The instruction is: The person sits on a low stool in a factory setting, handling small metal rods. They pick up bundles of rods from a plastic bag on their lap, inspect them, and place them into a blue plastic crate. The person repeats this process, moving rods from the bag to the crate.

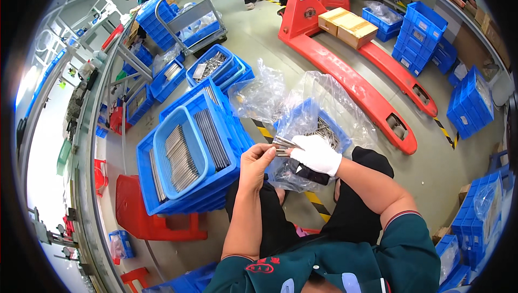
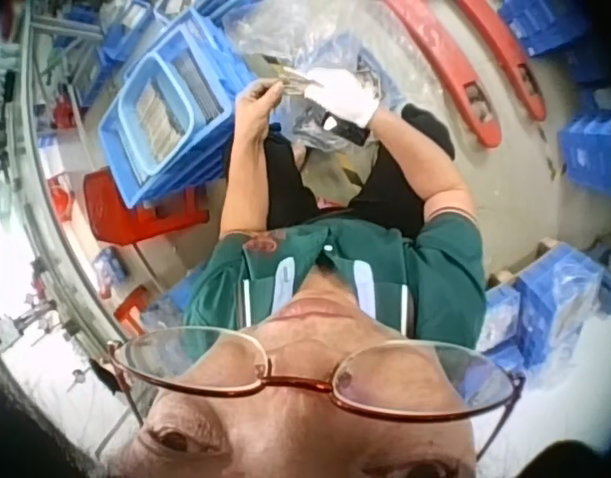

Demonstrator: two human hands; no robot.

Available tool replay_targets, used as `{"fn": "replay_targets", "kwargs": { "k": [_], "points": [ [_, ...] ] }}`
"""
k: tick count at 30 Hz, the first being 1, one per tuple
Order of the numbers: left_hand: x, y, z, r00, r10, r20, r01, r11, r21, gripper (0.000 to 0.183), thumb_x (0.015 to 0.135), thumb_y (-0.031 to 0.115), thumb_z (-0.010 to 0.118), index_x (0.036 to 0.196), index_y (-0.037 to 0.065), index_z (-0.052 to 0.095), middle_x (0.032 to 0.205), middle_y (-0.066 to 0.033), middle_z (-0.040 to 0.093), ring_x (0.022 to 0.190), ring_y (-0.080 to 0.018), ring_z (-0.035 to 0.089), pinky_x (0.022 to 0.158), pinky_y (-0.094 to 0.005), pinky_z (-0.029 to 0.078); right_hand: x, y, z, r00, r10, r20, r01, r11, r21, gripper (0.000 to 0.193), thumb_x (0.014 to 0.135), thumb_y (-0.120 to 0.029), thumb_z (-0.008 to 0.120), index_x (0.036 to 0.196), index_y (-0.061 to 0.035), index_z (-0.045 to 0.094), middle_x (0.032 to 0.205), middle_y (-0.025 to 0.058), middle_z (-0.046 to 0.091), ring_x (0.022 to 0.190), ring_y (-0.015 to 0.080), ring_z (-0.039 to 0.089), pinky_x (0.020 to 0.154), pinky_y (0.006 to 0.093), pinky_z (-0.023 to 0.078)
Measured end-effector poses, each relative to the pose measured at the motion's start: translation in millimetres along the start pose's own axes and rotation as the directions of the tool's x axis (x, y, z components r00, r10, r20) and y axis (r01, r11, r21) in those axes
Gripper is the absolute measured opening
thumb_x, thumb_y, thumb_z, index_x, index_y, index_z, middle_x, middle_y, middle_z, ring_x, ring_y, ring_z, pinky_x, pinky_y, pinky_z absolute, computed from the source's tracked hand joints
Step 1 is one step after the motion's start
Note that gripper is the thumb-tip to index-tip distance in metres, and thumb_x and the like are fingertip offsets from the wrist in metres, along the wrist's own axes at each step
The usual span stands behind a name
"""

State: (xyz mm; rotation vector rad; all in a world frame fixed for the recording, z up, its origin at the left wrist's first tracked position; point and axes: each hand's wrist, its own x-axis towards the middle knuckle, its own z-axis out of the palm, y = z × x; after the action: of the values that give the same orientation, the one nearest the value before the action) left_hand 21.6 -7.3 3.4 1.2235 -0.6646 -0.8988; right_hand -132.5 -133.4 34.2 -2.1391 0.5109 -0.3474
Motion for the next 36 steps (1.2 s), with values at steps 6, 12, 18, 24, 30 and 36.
{"fn": "replay_targets", "kwargs": {
  "k": [6,12,18,24,30,36],
  "points": [
    [6.2,-7.2,3.1,0.998,-0.058,-0.002,0.056,0.971,-0.231,0.017,0.089,0.013,0.060,0.094,-0.003,0.063,0.073,-0.0015,0.056,0.064,-0.0078,0.045,0.060,-0.0220,0.037,2.9,8.3,6.1,0.998,-0.045,-0.052,0.046,0.999,0.000,0.028,0.086,-0.031,0.054,0.085,-0.0029,0.057,0.072,0.0203,0.058,0.070,0.0380,0.058,0.062,0.0429,0.044],
    [8.2,-23.0,-1.7,0.963,-0.171,0.208,0.257,0.812,-0.524,0.012,0.089,0.017,0.061,0.093,0.006,0.061,0.083,-0.0039,0.061,0.070,-0.0122,0.048,0.061,-0.0286,0.038,-0.2,7.7,5.9,0.995,-0.076,-0.066,0.073,0.996,-0.044,0.025,0.086,-0.029,0.055,0.085,-0.0048,0.058,0.071,0.0182,0.058,0.066,0.0355,0.058,0.060,0.0421,0.044],
    [4.5,-22.1,-1.5,0.937,-0.204,0.282,0.334,0.756,-0.563,0.006,0.089,0.020,0.061,0.093,0.016,0.061,0.088,-0.0037,0.064,0.077,-0.0151,0.052,0.065,-0.0302,0.039,-1.2,8.4,9.8,0.993,-0.102,-0.067,0.100,0.995,-0.022,0.024,0.086,-0.028,0.055,0.086,-0.0045,0.058,0.071,0.0182,0.058,0.066,0.0352,0.059,0.060,0.0422,0.045],
    [6.1,-11.8,-0.2,0.942,-0.189,0.279,0.316,0.782,-0.537,0.010,0.087,0.020,0.064,0.091,0.012,0.062,0.088,-0.0038,0.065,0.077,-0.0121,0.054,0.068,-0.0280,0.041,-1.3,-0.5,8.5,1.000,-0.018,-0.020,0.019,0.996,0.087,0.024,0.086,-0.028,0.054,0.087,-0.0043,0.058,0.071,0.0169,0.059,0.067,0.0347,0.059,0.060,0.0417,0.045],
    [3.3,-8.6,8.5,0.999,0.028,-0.036,-0.029,0.999,-0.015,0.017,0.085,0.015,0.067,0.095,0.001,0.064,0.083,0.0014,0.062,0.077,-0.0048,0.053,0.072,-0.0205,0.041,4.2,13.1,7.4,0.999,0.001,-0.035,-0.002,1.000,-0.011,0.026,0.087,-0.030,0.054,0.086,-0.0035,0.058,0.070,0.0166,0.057,0.065,0.0326,0.057,0.061,0.0402,0.043],
    [5.7,-7.5,4.0,0.985,0.106,-0.137,-0.098,0.993,0.065,0.017,0.085,0.013,0.067,0.094,-0.001,0.064,0.083,-0.0009,0.063,0.073,-0.0061,0.053,0.069,-0.0216,0.043,3.8,15.5,5.5,1.000,-0.017,-0.021,0.017,1.000,0.007,0.027,0.087,-0.027,0.056,0.083,-0.0009,0.056,0.069,0.0173,0.055,0.063,0.0306,0.055,0.060,0.0374,0.042]
  ]
}}
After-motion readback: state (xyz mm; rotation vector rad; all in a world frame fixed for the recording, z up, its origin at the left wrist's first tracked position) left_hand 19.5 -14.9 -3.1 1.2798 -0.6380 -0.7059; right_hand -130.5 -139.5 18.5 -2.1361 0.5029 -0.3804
